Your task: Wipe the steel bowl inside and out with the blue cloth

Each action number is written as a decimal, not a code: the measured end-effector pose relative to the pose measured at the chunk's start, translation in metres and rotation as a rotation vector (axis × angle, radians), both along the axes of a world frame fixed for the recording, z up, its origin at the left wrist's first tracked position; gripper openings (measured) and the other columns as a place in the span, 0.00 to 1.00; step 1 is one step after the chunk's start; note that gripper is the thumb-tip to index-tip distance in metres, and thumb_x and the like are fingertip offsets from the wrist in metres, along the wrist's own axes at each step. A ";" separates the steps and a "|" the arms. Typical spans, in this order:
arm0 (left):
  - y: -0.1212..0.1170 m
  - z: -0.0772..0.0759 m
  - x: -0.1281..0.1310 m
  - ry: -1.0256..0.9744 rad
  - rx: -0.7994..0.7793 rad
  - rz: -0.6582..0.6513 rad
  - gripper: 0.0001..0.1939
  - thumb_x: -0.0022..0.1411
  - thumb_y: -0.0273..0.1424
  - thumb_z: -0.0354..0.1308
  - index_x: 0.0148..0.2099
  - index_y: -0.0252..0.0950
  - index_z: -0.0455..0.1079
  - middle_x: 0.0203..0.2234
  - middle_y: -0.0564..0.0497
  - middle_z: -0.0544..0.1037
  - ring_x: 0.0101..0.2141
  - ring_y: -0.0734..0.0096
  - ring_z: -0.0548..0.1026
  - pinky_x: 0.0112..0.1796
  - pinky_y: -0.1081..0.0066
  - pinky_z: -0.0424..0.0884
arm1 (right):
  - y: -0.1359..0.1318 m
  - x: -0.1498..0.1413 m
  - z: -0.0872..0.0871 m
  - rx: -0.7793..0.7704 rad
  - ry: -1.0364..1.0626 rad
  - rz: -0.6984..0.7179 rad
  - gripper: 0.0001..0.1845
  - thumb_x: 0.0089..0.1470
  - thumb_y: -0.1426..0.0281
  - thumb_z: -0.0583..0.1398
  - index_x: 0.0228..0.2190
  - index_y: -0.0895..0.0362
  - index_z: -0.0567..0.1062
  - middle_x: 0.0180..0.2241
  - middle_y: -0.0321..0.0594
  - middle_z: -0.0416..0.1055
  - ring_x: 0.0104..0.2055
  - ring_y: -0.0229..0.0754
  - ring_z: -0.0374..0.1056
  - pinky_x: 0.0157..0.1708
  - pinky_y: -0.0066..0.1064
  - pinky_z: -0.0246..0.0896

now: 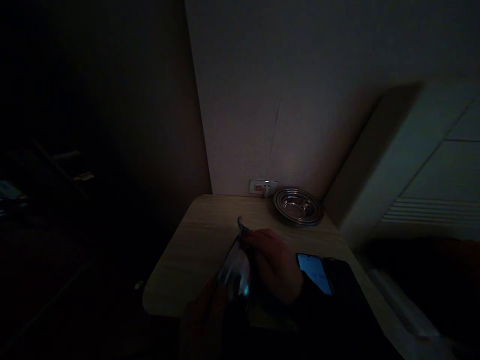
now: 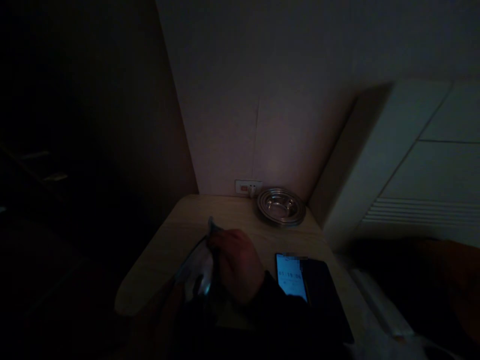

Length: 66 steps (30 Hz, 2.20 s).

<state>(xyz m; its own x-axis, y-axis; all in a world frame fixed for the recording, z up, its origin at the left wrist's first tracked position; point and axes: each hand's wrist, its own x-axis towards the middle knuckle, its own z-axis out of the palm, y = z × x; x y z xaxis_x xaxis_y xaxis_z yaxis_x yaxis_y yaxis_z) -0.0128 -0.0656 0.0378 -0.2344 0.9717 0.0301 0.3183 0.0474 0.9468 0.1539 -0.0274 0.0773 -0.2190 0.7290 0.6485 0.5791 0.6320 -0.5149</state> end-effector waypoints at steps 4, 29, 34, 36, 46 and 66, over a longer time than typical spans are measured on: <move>0.004 0.002 -0.004 -0.001 -0.031 -0.067 0.18 0.49 0.44 0.57 0.35 0.37 0.78 0.34 0.46 0.81 0.38 0.56 0.77 0.38 0.66 0.74 | -0.003 -0.003 0.001 0.034 -0.057 0.119 0.16 0.54 0.77 0.50 0.38 0.54 0.75 0.40 0.40 0.74 0.44 0.44 0.64 0.43 0.38 0.62; 0.011 0.017 0.012 -0.062 -0.016 -0.104 0.23 0.57 0.45 0.48 0.42 0.34 0.76 0.38 0.46 0.80 0.40 0.60 0.76 0.41 0.69 0.71 | -0.013 -0.003 -0.005 0.222 -0.079 0.029 0.15 0.54 0.78 0.51 0.39 0.56 0.73 0.39 0.42 0.75 0.42 0.42 0.65 0.42 0.36 0.66; 0.012 0.015 0.010 -0.069 -0.036 -0.143 0.23 0.58 0.46 0.48 0.43 0.35 0.75 0.37 0.47 0.80 0.38 0.62 0.77 0.40 0.70 0.71 | -0.010 -0.005 -0.003 0.201 -0.112 0.043 0.14 0.55 0.77 0.52 0.39 0.56 0.73 0.39 0.41 0.75 0.43 0.43 0.65 0.42 0.36 0.66; 0.011 0.014 0.011 -0.075 -0.040 -0.129 0.23 0.58 0.46 0.48 0.42 0.35 0.76 0.37 0.47 0.80 0.38 0.62 0.77 0.40 0.71 0.71 | -0.009 -0.003 -0.001 0.217 -0.109 0.016 0.15 0.55 0.78 0.50 0.38 0.57 0.73 0.38 0.43 0.75 0.41 0.43 0.66 0.41 0.37 0.66; 0.010 0.017 0.013 -0.080 -0.022 -0.114 0.24 0.58 0.46 0.48 0.40 0.34 0.76 0.35 0.46 0.80 0.36 0.62 0.76 0.39 0.70 0.71 | -0.010 -0.004 -0.002 0.208 -0.127 -0.013 0.15 0.55 0.79 0.51 0.40 0.58 0.74 0.40 0.42 0.75 0.42 0.44 0.64 0.41 0.36 0.66; 0.019 0.007 0.006 0.011 -0.073 -0.017 0.18 0.55 0.41 0.50 0.39 0.37 0.74 0.28 0.44 0.80 0.32 0.58 0.77 0.32 0.65 0.71 | 0.005 0.010 -0.004 -0.053 -0.063 0.038 0.18 0.56 0.78 0.49 0.44 0.54 0.72 0.51 0.44 0.68 0.54 0.45 0.60 0.50 0.43 0.61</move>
